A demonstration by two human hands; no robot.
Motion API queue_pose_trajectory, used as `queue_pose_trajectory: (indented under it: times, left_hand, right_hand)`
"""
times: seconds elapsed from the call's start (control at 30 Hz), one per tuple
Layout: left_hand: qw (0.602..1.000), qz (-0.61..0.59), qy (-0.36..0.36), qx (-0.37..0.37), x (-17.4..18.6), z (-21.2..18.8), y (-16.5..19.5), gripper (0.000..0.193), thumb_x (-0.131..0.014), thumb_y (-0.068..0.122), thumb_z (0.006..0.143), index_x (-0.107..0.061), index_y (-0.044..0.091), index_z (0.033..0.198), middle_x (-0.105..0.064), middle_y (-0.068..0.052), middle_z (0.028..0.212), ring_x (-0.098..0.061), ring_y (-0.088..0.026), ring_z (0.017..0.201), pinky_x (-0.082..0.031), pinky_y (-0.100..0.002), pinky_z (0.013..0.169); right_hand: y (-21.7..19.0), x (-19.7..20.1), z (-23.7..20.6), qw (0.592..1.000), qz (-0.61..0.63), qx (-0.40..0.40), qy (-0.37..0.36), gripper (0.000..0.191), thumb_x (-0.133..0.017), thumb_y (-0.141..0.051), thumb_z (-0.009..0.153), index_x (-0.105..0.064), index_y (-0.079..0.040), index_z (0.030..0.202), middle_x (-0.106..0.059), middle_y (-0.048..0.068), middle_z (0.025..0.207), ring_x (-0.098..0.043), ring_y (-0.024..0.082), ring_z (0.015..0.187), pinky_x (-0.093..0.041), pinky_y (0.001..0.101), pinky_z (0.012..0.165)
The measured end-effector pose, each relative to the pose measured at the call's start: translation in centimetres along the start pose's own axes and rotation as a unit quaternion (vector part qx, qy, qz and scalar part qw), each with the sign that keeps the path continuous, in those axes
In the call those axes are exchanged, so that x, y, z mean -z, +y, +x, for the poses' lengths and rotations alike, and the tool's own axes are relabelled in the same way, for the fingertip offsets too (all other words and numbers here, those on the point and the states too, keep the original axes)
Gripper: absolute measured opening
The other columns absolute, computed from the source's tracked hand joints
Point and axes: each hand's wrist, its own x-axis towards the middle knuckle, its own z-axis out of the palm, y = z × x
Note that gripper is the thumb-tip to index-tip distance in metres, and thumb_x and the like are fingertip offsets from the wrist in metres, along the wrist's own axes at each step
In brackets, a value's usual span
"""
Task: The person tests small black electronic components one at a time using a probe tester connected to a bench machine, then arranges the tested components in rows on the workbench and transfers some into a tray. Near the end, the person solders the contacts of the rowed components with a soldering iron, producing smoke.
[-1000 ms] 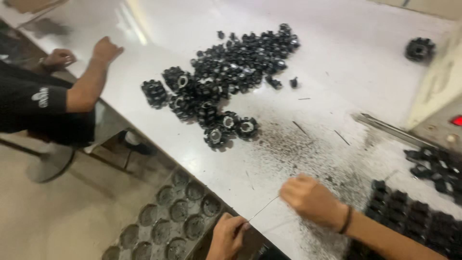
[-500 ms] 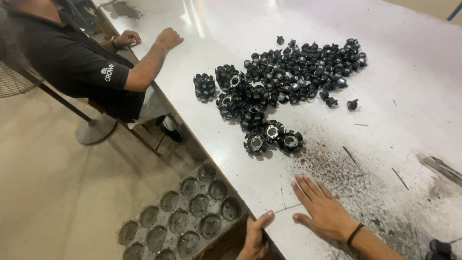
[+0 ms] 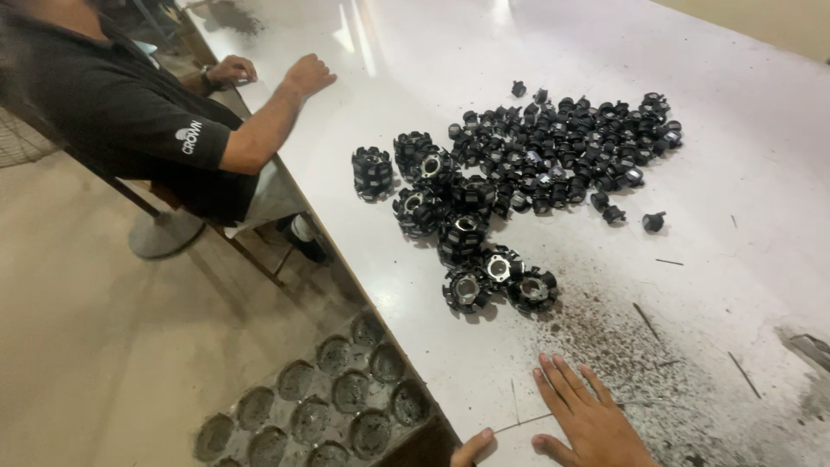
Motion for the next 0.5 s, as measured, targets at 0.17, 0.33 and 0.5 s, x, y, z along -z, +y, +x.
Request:
queue_pose_trajectory:
  times: [0.17, 0.33, 0.5]
  left_hand:
    - [0.995, 0.061, 0.074, 0.008, 3.1, 1.3, 2.4, 0.072, -0.082, 0.02, 0.075, -0.047, 0.007, 0.136, -0.064, -0.016, 0.135, -0.065, -0.031, 0.123, -0.05, -0.043, 0.104]
    - [0.991, 0.085, 0.102, 0.024, 3.4, 1.1, 4.2, 0.068, -0.082, 0.02, 0.075, -0.049, 0.006, 0.133, -0.064, -0.016, 0.132, -0.066, -0.032, 0.119, -0.052, -0.043, 0.099]
    - [0.986, 0.123, 0.11, 0.018, 1.7, 0.0, 7.2, 0.065, -0.082, 0.02, 0.074, -0.051, 0.006, 0.129, -0.065, -0.017, 0.129, -0.067, -0.033, 0.115, -0.054, -0.044, 0.095]
  right_hand:
    - [0.1, 1.8, -0.7, 0.999, 0.015, -0.004, -0.05, 0.091, -0.029, -0.074, 0.102, -0.024, -0.002, 0.157, -0.021, 0.016, 0.165, -0.016, 0.031, 0.153, -0.008, 0.049, 0.12]
    - [-0.5, 4.3, -0.5, 0.998, -0.004, -0.014, -0.063, 0.09, -0.033, -0.072, 0.105, -0.023, -0.001, 0.16, -0.019, 0.018, 0.168, -0.013, 0.032, 0.155, -0.007, 0.049, 0.122]
    - [-0.7, 6.1, -0.4, 0.974, 0.138, -0.075, -0.163, 0.092, -0.034, -0.071, 0.103, -0.021, -0.001, 0.161, -0.014, 0.02, 0.17, -0.008, 0.034, 0.157, -0.003, 0.0516, 0.123]
